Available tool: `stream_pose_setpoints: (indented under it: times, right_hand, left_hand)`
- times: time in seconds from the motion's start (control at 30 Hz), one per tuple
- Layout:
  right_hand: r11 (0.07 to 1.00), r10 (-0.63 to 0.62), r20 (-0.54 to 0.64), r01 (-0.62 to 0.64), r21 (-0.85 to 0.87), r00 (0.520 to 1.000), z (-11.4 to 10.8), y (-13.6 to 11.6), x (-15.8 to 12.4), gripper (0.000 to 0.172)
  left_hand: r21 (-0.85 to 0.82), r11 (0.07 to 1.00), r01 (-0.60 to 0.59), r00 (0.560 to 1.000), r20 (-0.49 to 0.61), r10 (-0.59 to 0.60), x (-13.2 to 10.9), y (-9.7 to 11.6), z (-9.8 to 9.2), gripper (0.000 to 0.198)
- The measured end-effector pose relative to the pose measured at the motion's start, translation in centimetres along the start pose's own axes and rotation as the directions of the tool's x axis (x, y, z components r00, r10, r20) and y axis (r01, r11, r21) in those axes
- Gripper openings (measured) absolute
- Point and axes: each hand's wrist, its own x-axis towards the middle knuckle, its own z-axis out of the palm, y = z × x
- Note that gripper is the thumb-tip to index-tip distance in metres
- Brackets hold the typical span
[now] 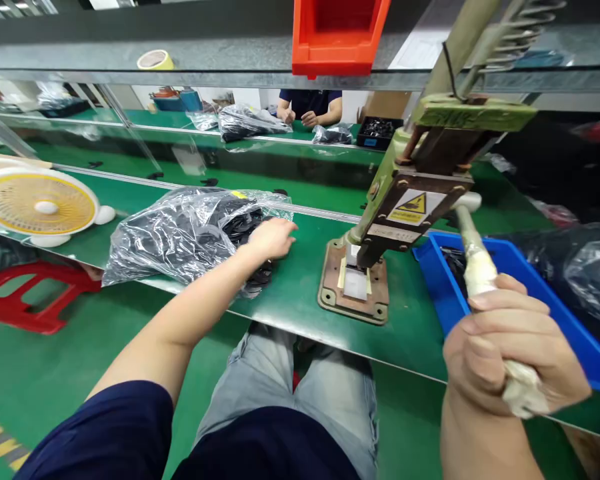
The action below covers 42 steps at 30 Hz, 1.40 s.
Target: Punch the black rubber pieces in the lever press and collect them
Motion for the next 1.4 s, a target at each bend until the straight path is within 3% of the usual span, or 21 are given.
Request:
stream_pose_setpoints:
  times: [0.1, 0.2, 0.3, 0.43, 0.53, 0.6, 0.7, 0.8, 0.9, 1.0, 1.1, 1.4]
  right_hand:
    - [1.000, -0.012, -0.032, 0.013, 0.010, 0.999, 0.2, 0.5, -0.1, 0.043]
    - [0.998, -0.042, -0.100, 0.047, 0.047, 0.994, 0.5, 1.1, -0.3, 0.048]
    - [0.995, -0.056, -0.126, 0.065, 0.072, 0.990, 0.5, 1.6, -0.4, 0.049]
    - [0.998, -0.039, -0.071, 0.042, 0.042, 0.997, 0.2, 1.2, -0.4, 0.044]
    - [1.000, -0.008, -0.014, 0.008, 0.016, 1.000, -0.1, 0.4, -0.3, 0.040]
    - [1.000, 0.015, 0.034, -0.015, -0.007, 0.999, -0.3, -0.1, -0.3, 0.037]
    - [1.000, 0.023, 0.074, -0.021, -0.020, 0.997, -0.5, -0.5, -0.4, 0.034]
    - [1.000, 0.012, 0.093, -0.011, -0.016, 0.996, -0.7, -0.7, -0.4, 0.030]
    - [0.999, 0.024, 0.131, -0.018, -0.050, 0.991, -1.1, -0.9, -0.5, 0.027]
    - [0.997, 0.043, 0.186, -0.030, -0.076, 0.982, -1.5, -1.0, -0.5, 0.024]
    - [0.999, 0.032, 0.200, -0.025, -0.039, 0.979, -1.7, -1.0, -0.5, 0.022]
    - [0.997, -0.026, 0.173, 0.012, 0.080, 0.985, -1.5, -0.3, -0.6, 0.020]
  left_hand:
    - [0.048, 0.956, 0.290, 0.948, 0.122, -0.293, 0.5, -7.0, -1.8, 0.042]
    - [-0.070, 0.920, 0.387, 0.893, 0.276, -0.355, 0.3, -11.3, -2.2, 0.055]
    - [-0.115, 0.928, 0.355, 0.898, 0.318, -0.304, -0.3, -12.3, -1.5, 0.057]
    - [-0.102, 0.942, 0.319, 0.917, 0.285, -0.279, -0.7, -11.4, -1.1, 0.036]
    - [-0.237, 0.903, 0.357, 0.919, 0.263, -0.294, -0.6, -10.7, -1.9, 0.031]
    - [-0.398, 0.825, 0.401, 0.913, 0.244, -0.326, -0.4, -9.8, -2.6, 0.033]
    - [-0.667, 0.609, 0.428, 0.901, 0.263, -0.345, -0.1, -6.8, -2.9, 0.035]
    - [-0.843, 0.390, 0.371, 0.923, 0.288, -0.254, 0.0, -1.6, -2.0, 0.035]
    - [-0.896, 0.238, 0.373, 0.927, 0.356, -0.113, -0.1, 3.8, 0.0, 0.035]
    - [-0.885, 0.191, 0.425, 0.900, 0.436, 0.021, 0.1, 8.0, 1.9, 0.039]
    - [-0.875, 0.202, 0.439, 0.887, 0.459, 0.060, 0.8, 10.4, 3.3, 0.039]
    - [-0.828, 0.212, 0.519, 0.825, 0.550, 0.128, 2.4, 12.1, 4.5, 0.033]
